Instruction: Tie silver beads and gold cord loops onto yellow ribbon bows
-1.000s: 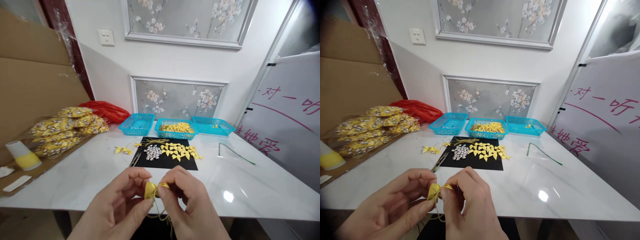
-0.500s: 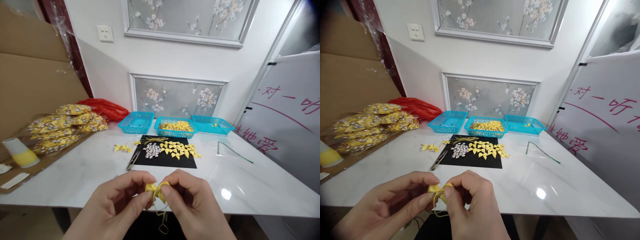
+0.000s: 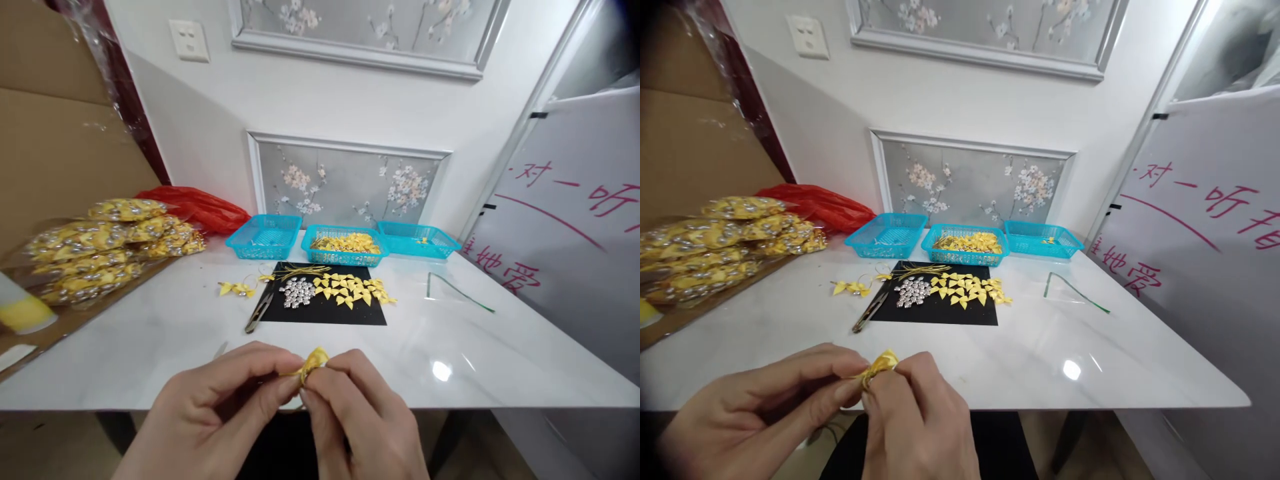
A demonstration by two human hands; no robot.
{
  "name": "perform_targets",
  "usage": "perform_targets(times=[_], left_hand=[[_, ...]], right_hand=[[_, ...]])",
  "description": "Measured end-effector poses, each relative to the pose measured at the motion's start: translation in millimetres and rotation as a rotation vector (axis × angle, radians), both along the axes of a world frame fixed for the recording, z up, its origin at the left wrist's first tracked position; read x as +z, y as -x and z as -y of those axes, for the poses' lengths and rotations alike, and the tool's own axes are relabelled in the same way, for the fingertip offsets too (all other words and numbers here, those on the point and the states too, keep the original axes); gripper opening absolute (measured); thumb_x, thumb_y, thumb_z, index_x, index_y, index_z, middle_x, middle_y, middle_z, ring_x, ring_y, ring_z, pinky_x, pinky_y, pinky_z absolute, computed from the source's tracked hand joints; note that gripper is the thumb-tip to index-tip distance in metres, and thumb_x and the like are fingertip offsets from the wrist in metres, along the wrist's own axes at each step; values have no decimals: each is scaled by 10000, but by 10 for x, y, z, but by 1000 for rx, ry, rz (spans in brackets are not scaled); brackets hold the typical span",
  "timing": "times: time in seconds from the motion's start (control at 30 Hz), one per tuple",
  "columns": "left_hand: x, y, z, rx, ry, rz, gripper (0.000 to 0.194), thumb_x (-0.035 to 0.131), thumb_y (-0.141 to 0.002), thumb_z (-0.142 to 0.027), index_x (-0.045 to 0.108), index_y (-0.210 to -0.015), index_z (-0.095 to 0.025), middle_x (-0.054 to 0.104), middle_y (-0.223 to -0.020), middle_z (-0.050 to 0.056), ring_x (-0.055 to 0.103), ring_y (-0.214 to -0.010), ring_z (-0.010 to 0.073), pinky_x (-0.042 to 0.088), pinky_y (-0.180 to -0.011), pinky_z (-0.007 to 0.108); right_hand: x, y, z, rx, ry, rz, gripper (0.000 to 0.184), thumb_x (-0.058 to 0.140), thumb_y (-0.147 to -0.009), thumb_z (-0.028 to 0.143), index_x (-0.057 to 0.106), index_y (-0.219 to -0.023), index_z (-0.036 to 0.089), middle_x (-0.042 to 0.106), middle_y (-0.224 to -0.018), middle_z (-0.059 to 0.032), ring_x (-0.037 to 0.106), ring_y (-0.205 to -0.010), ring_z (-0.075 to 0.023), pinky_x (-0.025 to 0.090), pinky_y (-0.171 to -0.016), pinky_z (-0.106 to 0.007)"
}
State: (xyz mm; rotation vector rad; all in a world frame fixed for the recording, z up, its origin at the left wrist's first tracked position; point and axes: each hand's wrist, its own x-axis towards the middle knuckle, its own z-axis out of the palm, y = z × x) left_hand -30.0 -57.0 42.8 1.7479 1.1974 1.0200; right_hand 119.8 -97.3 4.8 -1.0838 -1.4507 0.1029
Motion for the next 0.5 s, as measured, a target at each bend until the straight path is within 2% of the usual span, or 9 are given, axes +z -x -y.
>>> perform_targets(times=[0.07, 0.17, 0.27, 0.4, 0.5], left_hand=[[-12, 2, -1, -7, -24, -1, 27, 757, -791, -313, 778, -790, -329, 762, -815, -65, 699, -765, 158, 557, -685, 142], [-25, -1, -19, -45, -56, -1, 62, 729, -819, -323, 782, -787, -333, 755, -782, -60, 695, -739, 152, 548, -674, 145], [-20, -1, -44, -62, -97, -11, 79, 713, -827, -331, 772, -774, -321, 732, -728, -52, 679, -686, 148, 537, -621, 151], [-13, 8, -89, -113, -131, -29, 177, 641, -870, -307, 716, -713, -280, 669, -667, -38, 639, -629, 148, 513, -580, 184], [-9, -2, -110, -146, -166, -80, 264, 579, -874, -212, 718, -653, -252, 691, -747, -6, 654, -679, 160, 511, -626, 216]], right_hand=[[9, -25, -36, 72, 17, -62, 193, 511, -973, 142, 648, -874, 234, 621, -787, -11, 581, -602, -120, 448, -542, -226], [49, -86, -45, 200, 58, -140, 216, 524, -964, 173, 599, -765, 212, 567, -750, 4, 516, -584, -98, 378, -510, -218], [86, -147, -21, 264, 119, -178, 239, 524, -967, 196, 577, -734, 196, 536, -739, 13, 458, -564, -82, 337, -496, -216], [117, -230, -37, 308, 262, -191, 204, 541, -952, 213, 592, -755, 191, 520, -729, 20, 460, -596, -84, 339, -519, -197], [119, -259, -82, 405, 374, -267, 221, 538, -961, 285, 598, -773, 187, 499, -692, 25, 466, -567, -90, 348, -487, -189]])
